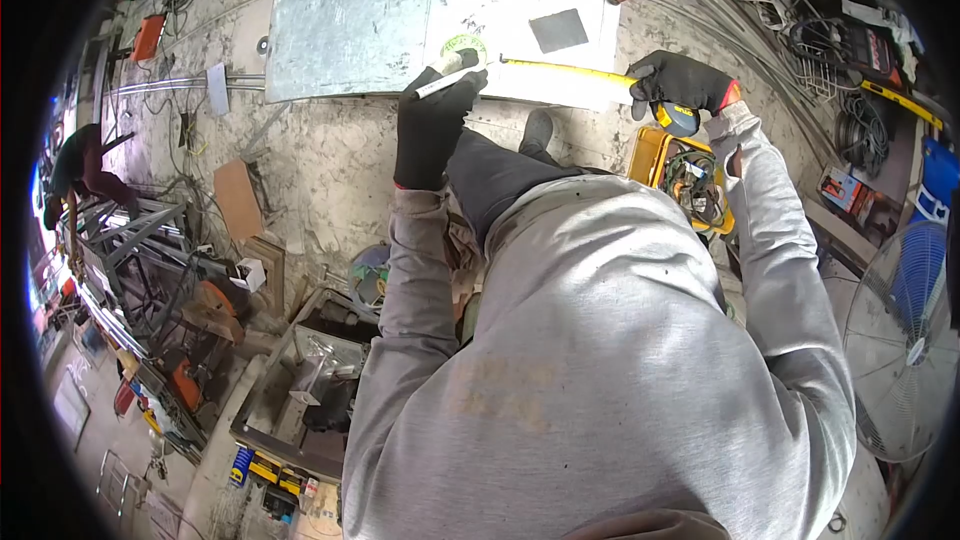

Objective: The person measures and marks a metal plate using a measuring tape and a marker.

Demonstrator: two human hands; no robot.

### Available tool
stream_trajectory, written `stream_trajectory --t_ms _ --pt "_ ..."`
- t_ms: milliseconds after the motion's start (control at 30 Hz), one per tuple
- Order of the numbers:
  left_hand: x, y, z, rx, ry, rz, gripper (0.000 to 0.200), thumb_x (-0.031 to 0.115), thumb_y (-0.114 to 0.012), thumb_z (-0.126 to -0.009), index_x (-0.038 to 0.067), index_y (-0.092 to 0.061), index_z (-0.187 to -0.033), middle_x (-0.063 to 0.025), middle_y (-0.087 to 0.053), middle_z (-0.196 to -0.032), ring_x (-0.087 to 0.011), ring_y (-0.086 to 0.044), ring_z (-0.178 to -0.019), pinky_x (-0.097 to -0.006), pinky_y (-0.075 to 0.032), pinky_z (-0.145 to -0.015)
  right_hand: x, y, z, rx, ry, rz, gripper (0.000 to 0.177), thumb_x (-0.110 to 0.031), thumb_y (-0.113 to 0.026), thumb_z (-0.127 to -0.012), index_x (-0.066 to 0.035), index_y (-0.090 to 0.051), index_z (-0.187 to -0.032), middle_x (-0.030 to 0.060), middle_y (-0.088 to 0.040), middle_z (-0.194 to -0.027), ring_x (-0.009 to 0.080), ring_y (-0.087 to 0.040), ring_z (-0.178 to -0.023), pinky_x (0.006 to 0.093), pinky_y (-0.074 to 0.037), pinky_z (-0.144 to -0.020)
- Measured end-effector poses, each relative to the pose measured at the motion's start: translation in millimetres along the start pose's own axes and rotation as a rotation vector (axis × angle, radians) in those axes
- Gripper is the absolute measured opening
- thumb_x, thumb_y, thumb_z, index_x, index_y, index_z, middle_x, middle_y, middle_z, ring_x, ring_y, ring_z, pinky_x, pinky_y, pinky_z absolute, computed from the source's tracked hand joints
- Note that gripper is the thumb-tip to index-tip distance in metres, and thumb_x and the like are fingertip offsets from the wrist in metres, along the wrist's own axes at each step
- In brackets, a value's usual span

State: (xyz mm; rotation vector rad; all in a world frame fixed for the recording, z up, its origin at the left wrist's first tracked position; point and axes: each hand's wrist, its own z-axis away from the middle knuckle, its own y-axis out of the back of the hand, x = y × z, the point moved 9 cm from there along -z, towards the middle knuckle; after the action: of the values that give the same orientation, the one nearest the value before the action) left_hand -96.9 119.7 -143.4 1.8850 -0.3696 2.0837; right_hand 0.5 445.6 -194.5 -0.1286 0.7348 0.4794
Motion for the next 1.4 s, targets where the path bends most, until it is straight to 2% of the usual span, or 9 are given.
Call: stream_trajectory --t_ms 33,100,233,300,400,800,867,1000,1400 --pt "0.3 2.7 -2.0 -0.002 -0.004 -0.001 0.015 0.003 -0.071 -0.097 0.0 -0.077 -0.111 -0.0107 -0.08 -0.105 -0.0178 -0.076 -0.086 -0.029 -0.059 -0.072 -2.9 0.3 2.4 0.026 -0.028 0.038 0.017 -0.007 -0.063 -0.102 0.003 -0.073 -0.111 0.0126 -0.08 -0.089 0.0152 -0.072 -0.081 0.0297 -0.054 -0.074" --pt "30.4 -13.5 1.5 -0.187 -0.391 -0.536 0.014 0.0 -0.071 -0.096 0.0 -0.077 -0.109 -0.0088 -0.08 -0.103 -0.0165 -0.075 -0.084 -0.0282 -0.06 -0.074 -0.1 3.0 2.9 0.054 -0.057 0.074 0.016 -0.006 -0.062 -0.102 0.003 -0.073 -0.11 0.0128 -0.08 -0.089 0.0153 -0.072 -0.081 0.0296 -0.054 -0.074" --pt "42.1 -26.8 2.7 -0.25 -0.582 -0.794 0.015 0.001 -0.07 -0.096 -0.002 -0.076 -0.109 -0.0095 -0.079 -0.103 -0.0158 -0.075 -0.088 -0.0274 -0.06 -0.078 8.5 3.3 -3.2 0.009 -0.019 -0.019 0.017 -0.007 -0.062 -0.102 0.003 -0.073 -0.11 0.0115 -0.08 -0.089 0.0139 -0.07 -0.079 0.0291 -0.053 -0.072" --pt "28.2 -15.2 -12.9 -0.156 -0.27 -0.274 0.017 0.005 -0.074 -0.094 -0.001 -0.077 -0.109 -0.007 -0.077 -0.097 -0.0103 -0.068 -0.078 -0.026 -0.055 -0.068 2.9 0.8 -1.8 0.003 0.013 -0.066 0.018 -0.007 -0.062 -0.102 0.003 -0.073 -0.11 0.0114 -0.08 -0.089 0.0138 -0.07 -0.078 0.0291 -0.053 -0.072" --pt "9.9 -15.8 -20.5 -0.147 0.094 0.015 0.019 0.009 -0.075 -0.092 0.0 -0.077 -0.108 -0.0033 -0.075 -0.09 -0.0078 -0.065 -0.074 -0.0255 -0.053 -0.066 -6.9 -4.1 6.1 -0.004 0.007 0.061 0.018 -0.007 -0.062 -0.101 0.003 -0.073 -0.111 0.0112 -0.08 -0.09 0.0142 -0.069 -0.078 0.0289 -0.053 -0.071" --pt "5.4 -19.1 -26.9 -0.15 0.059 -0.143 0.022 0.013 -0.073 -0.093 -0.002 -0.077 -0.109 -0.0019 -0.074 -0.085 -0.0076 -0.064 -0.072 -0.0267 -0.053 -0.065 -4.4 -0.3 3.2 0.003 0.039 -0.014 0.025 -0.021 -0.069 -0.101 0.002 -0.077 -0.108 0.0111 -0.08 -0.087 0.0166 -0.07 -0.076 0.0339 -0.055 -0.071" --pt "0.6 -19.0 -27.8 -0.147 0.047 -0.131 0.022 0.013 -0.073 -0.093 -0.002 -0.077 -0.109 -0.0025 -0.074 -0.086 -0.0081 -0.065 -0.072 -0.0269 -0.053 -0.065 -10.0 -1.0 9.3 0.066 -0.01 0.086 0.019 -0.009 -0.062 -0.1 0.002 -0.072 -0.112 0.0131 -0.079 -0.086 0.0159 -0.071 -0.079 0.0301 -0.053 -0.07" --pt "3.2 -20.1 -27.6 -0.129 0.035 -0.105 0.023 0.014 -0.073 -0.093 -0.002 -0.077 -0.109 -0.0037 -0.076 -0.087 -0.0092 -0.068 -0.074 -0.0273 -0.054 -0.066 -1.8 1.9 5.9 0.081 -0.031 0.087 0.023 -0.016 -0.066 -0.1 0.003 -0.073 -0.111 0.0119 -0.08 -0.089 0.0178 -0.07 -0.083 0.0344 -0.055 -0.077" --pt "4.1 -20.7 -26.6 -0.132 0.066 -0.158 0.024 0.014 -0.075 -0.092 -0.002 -0.077 -0.111 -0.0029 -0.075 -0.084 -0.0078 -0.064 -0.068 -0.0268 -0.053 -0.062 4.0 2.3 3.8 0.053 -0.054 -0.039 0.02 -0.001 -0.057 -0.1 0.005 -0.061 -0.119 0.0145 -0.074 -0.095 0.0261 -0.077 -0.089 0.0349 -0.058 -0.079"
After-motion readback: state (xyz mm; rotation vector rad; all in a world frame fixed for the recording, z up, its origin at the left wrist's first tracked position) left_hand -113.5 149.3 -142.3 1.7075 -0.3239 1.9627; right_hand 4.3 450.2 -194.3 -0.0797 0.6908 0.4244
